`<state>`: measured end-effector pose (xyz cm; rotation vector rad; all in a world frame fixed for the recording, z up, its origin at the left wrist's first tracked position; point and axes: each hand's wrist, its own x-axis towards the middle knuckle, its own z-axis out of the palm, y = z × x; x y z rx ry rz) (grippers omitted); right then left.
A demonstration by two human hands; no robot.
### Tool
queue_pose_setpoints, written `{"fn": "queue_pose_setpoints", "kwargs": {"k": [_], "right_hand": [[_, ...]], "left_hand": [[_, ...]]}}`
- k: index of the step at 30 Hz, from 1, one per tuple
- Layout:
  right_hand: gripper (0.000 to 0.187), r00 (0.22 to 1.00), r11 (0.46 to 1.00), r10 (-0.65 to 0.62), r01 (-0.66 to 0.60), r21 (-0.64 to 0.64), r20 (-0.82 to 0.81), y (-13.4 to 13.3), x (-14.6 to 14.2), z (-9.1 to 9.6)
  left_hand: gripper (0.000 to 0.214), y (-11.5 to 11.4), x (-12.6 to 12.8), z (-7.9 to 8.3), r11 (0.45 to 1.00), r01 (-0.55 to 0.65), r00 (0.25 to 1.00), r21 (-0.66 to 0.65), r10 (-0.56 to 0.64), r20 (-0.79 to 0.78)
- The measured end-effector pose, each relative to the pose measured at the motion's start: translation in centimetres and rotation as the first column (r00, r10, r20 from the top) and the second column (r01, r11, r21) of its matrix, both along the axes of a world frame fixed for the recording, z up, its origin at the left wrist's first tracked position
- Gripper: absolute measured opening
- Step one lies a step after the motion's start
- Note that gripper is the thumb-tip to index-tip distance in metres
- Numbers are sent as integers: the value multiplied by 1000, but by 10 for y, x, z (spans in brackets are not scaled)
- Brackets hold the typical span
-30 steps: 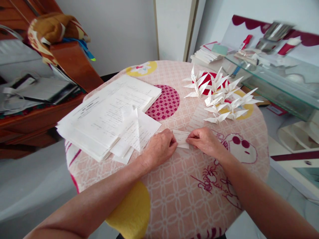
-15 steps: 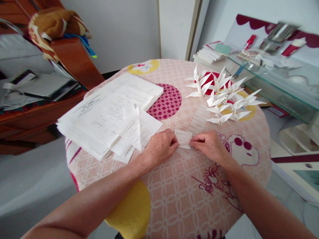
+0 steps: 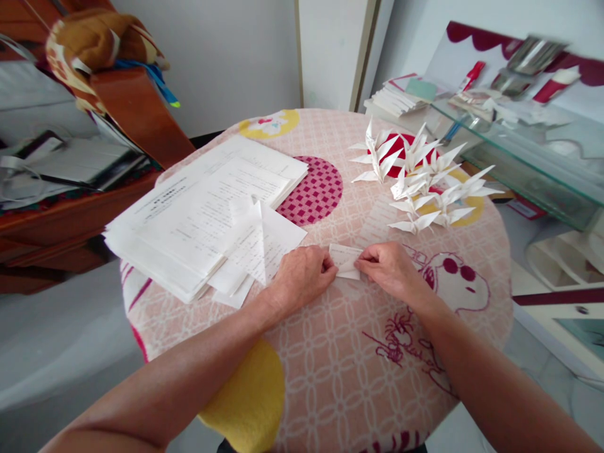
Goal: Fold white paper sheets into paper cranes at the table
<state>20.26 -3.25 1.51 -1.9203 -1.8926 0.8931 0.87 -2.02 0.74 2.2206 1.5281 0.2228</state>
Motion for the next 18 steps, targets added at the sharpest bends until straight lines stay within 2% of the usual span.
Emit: {"fn": "queue_pose_setpoints", "kwargs": {"k": [18], "right_hand": [[18, 992, 1000, -26, 27, -7, 122, 4, -6, 2]], "left_hand": [[19, 8, 2, 3, 999, -17, 999, -37, 15, -52]]}}
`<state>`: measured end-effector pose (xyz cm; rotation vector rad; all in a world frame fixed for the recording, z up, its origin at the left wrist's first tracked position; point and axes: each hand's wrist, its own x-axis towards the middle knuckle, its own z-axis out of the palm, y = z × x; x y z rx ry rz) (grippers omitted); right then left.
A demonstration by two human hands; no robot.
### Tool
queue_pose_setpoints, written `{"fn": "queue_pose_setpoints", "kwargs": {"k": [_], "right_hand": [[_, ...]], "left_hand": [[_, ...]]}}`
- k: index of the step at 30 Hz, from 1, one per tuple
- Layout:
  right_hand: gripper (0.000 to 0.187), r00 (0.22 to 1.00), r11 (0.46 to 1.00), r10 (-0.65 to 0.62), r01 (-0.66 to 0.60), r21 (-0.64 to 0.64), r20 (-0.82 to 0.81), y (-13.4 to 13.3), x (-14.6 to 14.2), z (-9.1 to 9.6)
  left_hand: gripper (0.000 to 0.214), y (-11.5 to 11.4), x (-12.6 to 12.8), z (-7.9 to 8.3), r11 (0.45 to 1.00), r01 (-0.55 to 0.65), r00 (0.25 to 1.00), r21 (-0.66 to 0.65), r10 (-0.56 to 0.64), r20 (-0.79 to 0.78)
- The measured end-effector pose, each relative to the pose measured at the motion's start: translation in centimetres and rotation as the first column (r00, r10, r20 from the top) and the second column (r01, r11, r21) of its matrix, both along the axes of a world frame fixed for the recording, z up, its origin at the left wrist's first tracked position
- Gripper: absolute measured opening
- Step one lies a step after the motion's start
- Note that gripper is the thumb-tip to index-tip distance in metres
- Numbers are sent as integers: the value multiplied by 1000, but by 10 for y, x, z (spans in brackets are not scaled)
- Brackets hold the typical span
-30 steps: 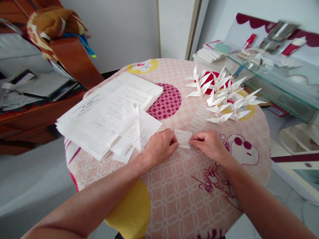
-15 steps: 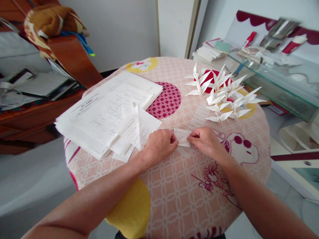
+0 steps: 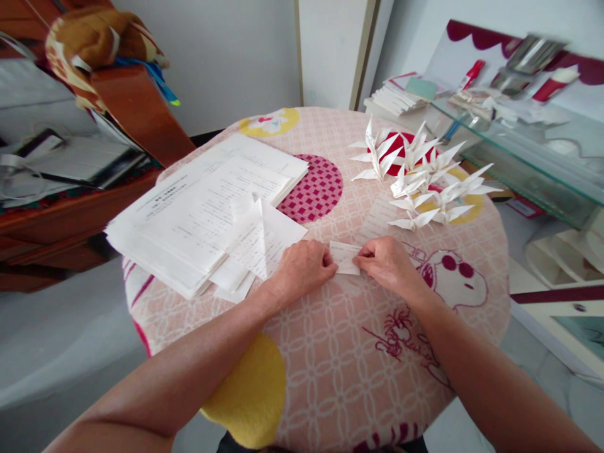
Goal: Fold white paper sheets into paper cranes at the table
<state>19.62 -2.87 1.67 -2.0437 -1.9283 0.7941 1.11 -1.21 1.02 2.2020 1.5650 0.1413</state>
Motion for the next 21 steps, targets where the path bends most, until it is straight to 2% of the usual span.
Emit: {"fn": "queue_pose_setpoints", "kwargs": {"k": [11, 14, 16, 19, 21], "right_hand": [[14, 998, 998, -34, 31, 59, 53, -3, -3, -1], [14, 997, 996, -34, 29, 79, 66, -4, -3, -1], [13, 997, 995, -29, 22, 92, 75, -4, -3, -2], [12, 996, 995, -25, 17, 101, 81, -5, -3, -3], [13, 997, 995, -25, 18, 97, 71, -4, -3, -3]], "left_hand": [[15, 1, 1, 4, 1000, 2, 1000, -31, -1, 19], [10, 2, -2, 1, 999, 21, 996, -31, -19, 82], [2, 3, -6, -3, 998, 63, 982, -14, -60, 178], [17, 5, -10, -9, 979, 179, 929, 98, -201, 312], [27, 7, -12, -12, 933, 284, 878, 223, -346, 330]]}}
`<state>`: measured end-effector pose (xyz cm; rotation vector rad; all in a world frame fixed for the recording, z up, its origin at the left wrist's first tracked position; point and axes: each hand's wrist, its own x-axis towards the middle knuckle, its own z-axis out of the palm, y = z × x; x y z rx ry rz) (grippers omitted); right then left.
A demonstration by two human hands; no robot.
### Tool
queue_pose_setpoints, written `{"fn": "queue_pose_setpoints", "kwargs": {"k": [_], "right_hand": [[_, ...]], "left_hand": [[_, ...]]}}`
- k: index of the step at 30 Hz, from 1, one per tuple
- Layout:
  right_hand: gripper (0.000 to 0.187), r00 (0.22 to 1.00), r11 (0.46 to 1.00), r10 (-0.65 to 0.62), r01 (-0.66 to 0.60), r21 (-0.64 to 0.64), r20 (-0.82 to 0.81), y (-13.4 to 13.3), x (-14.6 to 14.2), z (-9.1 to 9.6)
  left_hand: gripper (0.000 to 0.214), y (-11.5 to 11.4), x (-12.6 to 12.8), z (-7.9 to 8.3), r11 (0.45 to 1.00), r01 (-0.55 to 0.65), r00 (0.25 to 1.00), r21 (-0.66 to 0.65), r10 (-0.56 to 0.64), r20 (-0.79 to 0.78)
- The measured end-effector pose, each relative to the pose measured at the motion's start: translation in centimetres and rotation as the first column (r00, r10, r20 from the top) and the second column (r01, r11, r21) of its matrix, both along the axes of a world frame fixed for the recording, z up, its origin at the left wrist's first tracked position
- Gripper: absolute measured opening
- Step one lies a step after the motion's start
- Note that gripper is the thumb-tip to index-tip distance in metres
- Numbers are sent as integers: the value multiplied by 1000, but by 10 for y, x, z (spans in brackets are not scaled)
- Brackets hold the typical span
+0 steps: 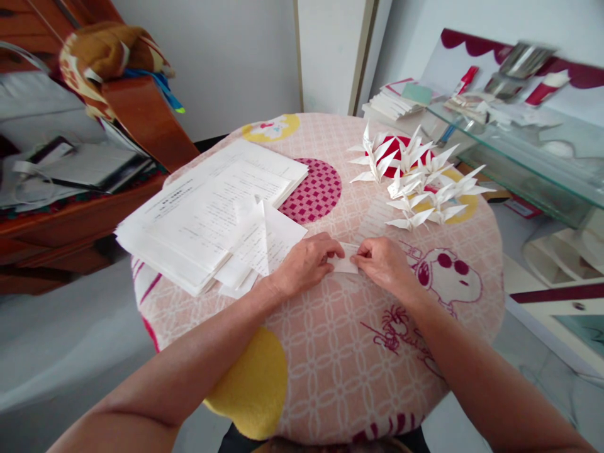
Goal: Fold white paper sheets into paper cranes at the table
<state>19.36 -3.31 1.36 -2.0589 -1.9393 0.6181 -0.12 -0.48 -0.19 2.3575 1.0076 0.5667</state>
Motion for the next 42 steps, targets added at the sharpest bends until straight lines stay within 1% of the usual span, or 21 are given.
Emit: {"fn": "queue_pose_setpoints", "kwargs": {"k": [1, 3, 6, 9, 12, 14, 16, 18, 21, 26, 28, 31, 33, 35, 37, 38, 40, 42], "right_hand": [[13, 1000, 1000, -1, 1, -4, -4, 0, 0, 0], [13, 1000, 1000, 1, -1, -9, -6, 1, 1, 0], [12, 1000, 1000, 4, -5, -9, -2, 1, 2, 0], [11, 999, 1000, 16, -16, -13, -33, 0, 2, 1], [10, 999, 1000, 16, -16, -21, -34, -2, 1, 2], [8, 1000, 1000, 18, -19, -16, -21, -2, 1, 2], [5, 999, 1000, 25, -26, -11, -24, -1, 2, 1], [3, 999, 1000, 29, -29, -10, -46, 0, 3, 0], [3, 996, 1000, 18, -19, -13, -84, 2, 6, -2], [5, 992, 1000, 8, -11, -18, -124, 3, 9, -3], [5, 991, 1000, 2, -5, -20, -136, 3, 10, -4], [7, 989, 1000, -11, 12, 3, -150, 2, 10, -3], [14, 987, 999, -24, 27, 17, -161, 1, 10, -3], [21, 985, 999, -36, 39, 16, -171, 1, 11, -3], [27, 984, 999, -32, 35, 16, -177, 1, 11, -2], [29, 984, 999, -22, 26, 20, -178, 0, 11, -2], [31, 984, 999, -2, 8, 33, -178, 0, 11, -2], [34, 984, 999, 5, 3, 42, -177, 0, 12, -3]], "left_hand": [[31, 1, -1, -1, 996, 66, 998, 55, -67, 11], [30, 3, -3, -3, 973, 183, 983, 139, -184, -6], [26, 6, -5, -5, 931, 295, 955, 213, -280, -101], [28, 6, -5, -5, 900, 352, 926, 258, -296, -235], [31, 4, -6, -2, 888, 377, 898, 263, -281, -338], [30, 3, -6, 1, 888, 384, 889, 254, -281, -362], [30, 2, -9, 5, 892, 389, 888, 232, -296, -352], [30, 1, -12, 10, 901, 390, 894, 191, -320, -314], [31, 2, -20, 12, 918, 378, 914, 118, -350, -207], [30, 11, -30, 3, 927, 369, 929, 60, -369, -16], [31, 15, -32, 2, 924, 381, 924, 41, -382, 21], [29, 16, -30, 8, 920, 391, 920, -21, -390, 29], [27, 16, -26, 14, 941, 335, 942, -45, -334, 35], [25, 16, -20, 17, 982, 187, 980, -35, -184, 72], [20, 18, -12, 15, 998, 56, 992, -4, -56, 115], [19, 20, -7, 13, 999, 39, 991, 23, -41, 127], [26, 24, 4, 7, 996, 54, 992, 75, -62, 110], [33, 28, 14, 2, 995, 63, 997, 71, -66, 48]]}}
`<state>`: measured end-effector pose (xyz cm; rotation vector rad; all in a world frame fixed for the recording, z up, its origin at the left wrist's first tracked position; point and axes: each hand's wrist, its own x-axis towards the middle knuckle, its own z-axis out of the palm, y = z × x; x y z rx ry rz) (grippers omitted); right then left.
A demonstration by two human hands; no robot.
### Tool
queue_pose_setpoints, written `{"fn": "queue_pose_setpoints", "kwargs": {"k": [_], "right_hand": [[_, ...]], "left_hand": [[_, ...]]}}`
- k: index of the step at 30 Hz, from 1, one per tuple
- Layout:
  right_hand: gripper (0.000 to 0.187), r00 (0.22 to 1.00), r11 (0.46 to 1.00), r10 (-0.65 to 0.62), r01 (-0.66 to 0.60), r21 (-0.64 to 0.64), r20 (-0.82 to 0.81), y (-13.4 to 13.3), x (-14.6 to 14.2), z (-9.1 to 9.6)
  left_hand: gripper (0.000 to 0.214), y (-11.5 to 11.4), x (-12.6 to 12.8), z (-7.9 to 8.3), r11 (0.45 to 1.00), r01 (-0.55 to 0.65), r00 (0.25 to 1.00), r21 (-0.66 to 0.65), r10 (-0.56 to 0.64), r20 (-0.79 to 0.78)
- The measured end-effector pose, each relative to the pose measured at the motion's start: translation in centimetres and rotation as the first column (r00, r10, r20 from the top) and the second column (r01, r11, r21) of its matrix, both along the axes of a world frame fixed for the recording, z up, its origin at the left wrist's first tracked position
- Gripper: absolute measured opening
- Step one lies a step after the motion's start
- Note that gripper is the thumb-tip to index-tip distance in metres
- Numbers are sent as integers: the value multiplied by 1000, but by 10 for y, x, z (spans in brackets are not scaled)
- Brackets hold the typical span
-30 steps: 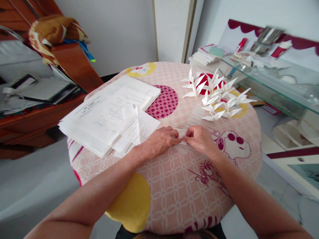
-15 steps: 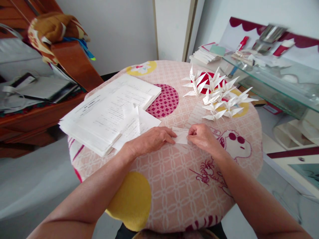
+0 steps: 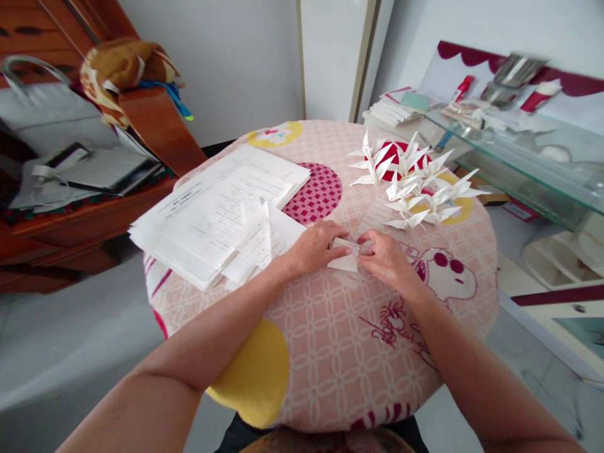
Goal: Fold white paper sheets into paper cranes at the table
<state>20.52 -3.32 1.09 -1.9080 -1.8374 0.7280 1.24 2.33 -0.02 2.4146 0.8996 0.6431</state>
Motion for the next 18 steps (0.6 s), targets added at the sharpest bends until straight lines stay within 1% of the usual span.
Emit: {"fn": "queue_pose_setpoints", "kwargs": {"k": [2, 5, 9, 11, 13, 15, 18], "right_hand": [[38, 1000, 1000, 0, 0, 4, -1, 0, 0, 0], [42, 1000, 1000, 17, -17, 15, -14, 0, -1, 0], [45, 997, 1000, 11, -9, 28, -78, 0, 1, -2], [43, 989, 1000, -4, 6, 15, -150, 0, 3, -3], [38, 970, 1000, -20, 19, -4, -241, 0, 5, -4], [32, 942, 1000, -20, 14, -21, -335, -1, 5, -3], [28, 891, 999, 2, -21, -37, -454, -2, 2, -2]], "left_hand": [[33, 3, 7, -3, 999, 13, 999, -42, -15, -51], [29, 4, 12, -1, 984, -23, 996, -177, 8, -89], [19, 4, 10, 5, 934, -83, 994, -348, 51, -101], [14, 2, 9, 5, 899, -110, 994, -423, 91, -64], [14, 1, 8, 4, 847, -137, 985, -514, 170, 17], [17, -2, 7, 4, 770, -130, 952, -624, 273, 139], [21, -7, 7, 5, 654, -24, 865, -756, 393, 312]]}}
